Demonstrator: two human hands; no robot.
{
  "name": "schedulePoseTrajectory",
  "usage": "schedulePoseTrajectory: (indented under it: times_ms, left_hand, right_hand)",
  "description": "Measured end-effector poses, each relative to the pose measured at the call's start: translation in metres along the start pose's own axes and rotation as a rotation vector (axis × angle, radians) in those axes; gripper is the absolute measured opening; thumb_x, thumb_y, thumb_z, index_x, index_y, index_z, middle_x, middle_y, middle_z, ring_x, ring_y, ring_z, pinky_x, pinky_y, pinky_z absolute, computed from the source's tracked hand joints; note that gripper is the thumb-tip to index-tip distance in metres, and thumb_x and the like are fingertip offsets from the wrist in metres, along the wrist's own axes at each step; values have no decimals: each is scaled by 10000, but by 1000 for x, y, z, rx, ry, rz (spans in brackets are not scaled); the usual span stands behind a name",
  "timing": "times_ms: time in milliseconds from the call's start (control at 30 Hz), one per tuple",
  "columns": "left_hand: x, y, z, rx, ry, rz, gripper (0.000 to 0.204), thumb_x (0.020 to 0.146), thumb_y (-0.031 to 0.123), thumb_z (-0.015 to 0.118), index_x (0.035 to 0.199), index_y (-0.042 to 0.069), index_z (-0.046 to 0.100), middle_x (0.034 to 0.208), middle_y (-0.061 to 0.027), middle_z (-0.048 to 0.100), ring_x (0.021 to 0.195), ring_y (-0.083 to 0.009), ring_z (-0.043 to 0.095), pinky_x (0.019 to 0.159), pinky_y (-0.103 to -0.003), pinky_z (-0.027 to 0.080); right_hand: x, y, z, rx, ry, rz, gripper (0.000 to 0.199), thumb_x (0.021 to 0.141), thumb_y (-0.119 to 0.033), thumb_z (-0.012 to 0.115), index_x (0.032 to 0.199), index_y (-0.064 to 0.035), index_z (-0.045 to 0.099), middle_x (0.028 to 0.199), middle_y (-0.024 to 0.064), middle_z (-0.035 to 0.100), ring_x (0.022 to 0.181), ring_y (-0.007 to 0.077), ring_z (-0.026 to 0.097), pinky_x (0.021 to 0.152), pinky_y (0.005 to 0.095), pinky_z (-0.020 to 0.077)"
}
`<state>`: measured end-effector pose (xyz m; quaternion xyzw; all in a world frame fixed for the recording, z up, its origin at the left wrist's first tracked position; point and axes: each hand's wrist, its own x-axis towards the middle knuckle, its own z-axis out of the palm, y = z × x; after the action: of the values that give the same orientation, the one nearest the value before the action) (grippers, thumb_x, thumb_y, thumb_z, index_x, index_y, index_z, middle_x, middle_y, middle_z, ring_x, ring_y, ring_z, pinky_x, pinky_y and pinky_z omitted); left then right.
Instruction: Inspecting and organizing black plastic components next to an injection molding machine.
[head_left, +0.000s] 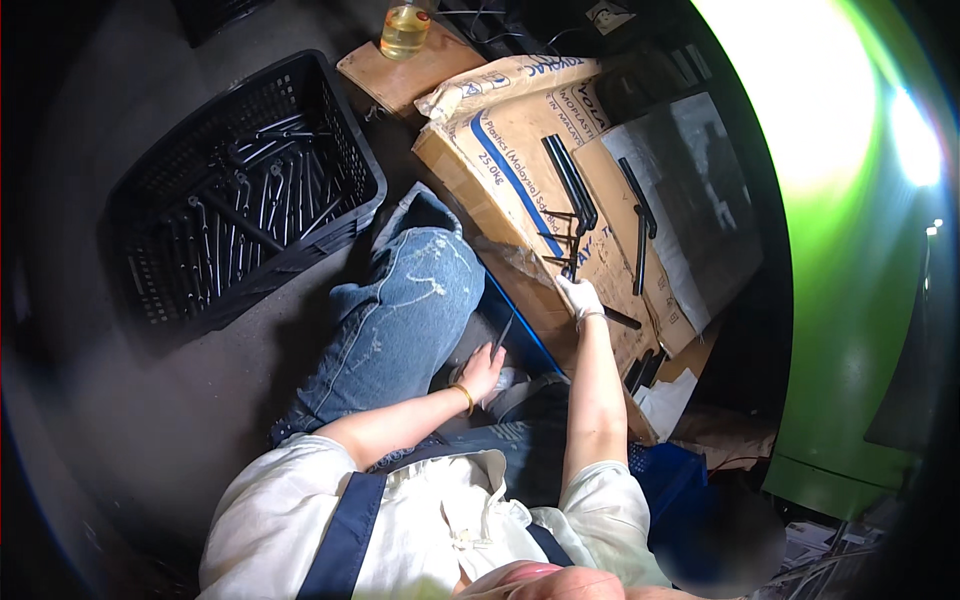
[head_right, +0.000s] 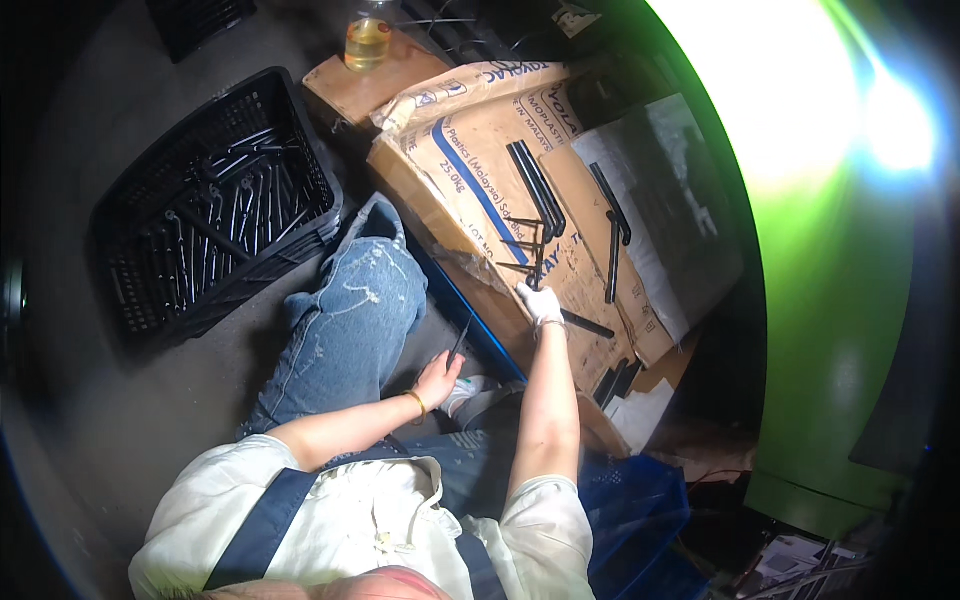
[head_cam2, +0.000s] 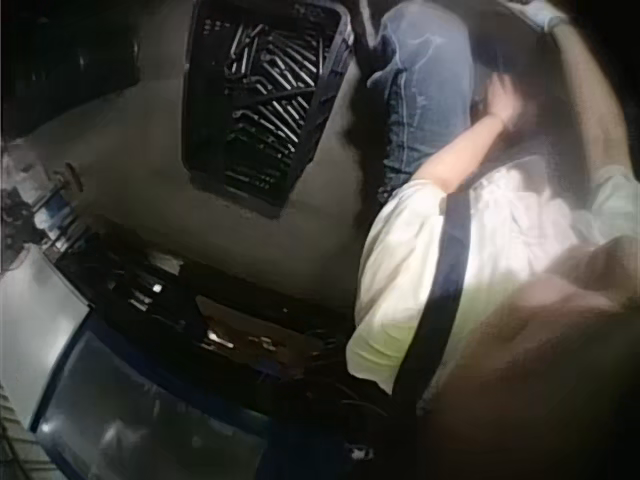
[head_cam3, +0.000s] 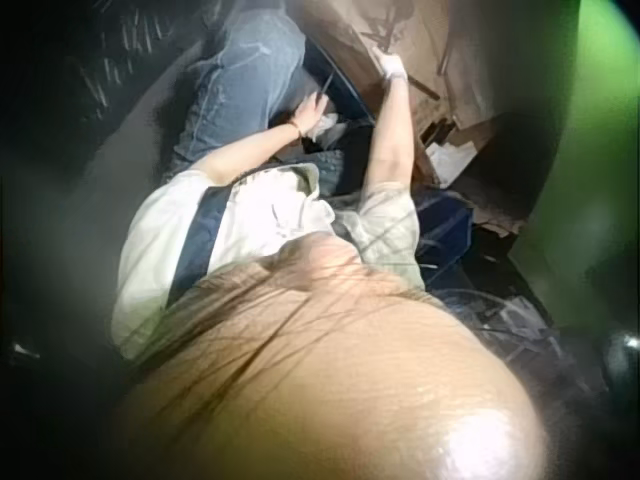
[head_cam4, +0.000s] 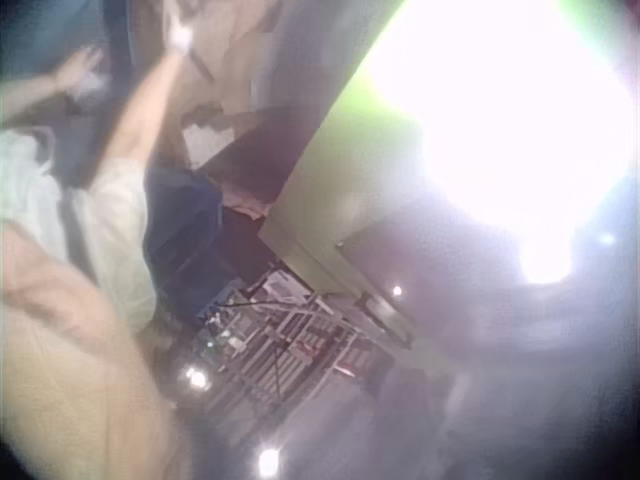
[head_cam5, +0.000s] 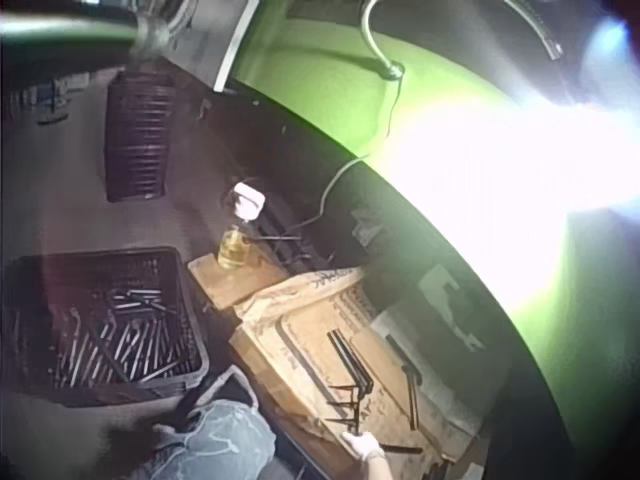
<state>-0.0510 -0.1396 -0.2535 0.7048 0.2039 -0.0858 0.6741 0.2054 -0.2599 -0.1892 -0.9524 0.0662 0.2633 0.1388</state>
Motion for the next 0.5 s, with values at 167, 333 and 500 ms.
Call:
schedulePoseTrajectory:
  times_ms: [167,333,500]
  left_hand:
    - [6,-29,6,82,-39,33,504,1017,452,405,1058,-7,610,927,-162,629,711,-236,652,678,-362,531]
    - [8,-19,-6,-120,-172,-36,453,1034,390,399,1071,-13,601,816,-115,636,603,-170,620,593,-308,521]
    - [13,-20,-7,-125,-274,-89,402,1034,370,406,1116,19,584,833,-40,583,594,-129,599,569,-273,491]
  right_hand:
    - [-9,-8,-2,2,220,-132,445,943,-343,421,930,10,691,939,260,678,949,411,646,792,480,494]
    - [-82,11,-28,130,566,-367,298,974,-268,467,998,-14,621,972,225,625,935,382,599,851,439,478]
    - [-285,82,-98,967,679,-348,267,974,-272,522,1011,-28,623,947,101,627,839,210,619,754,328,496]
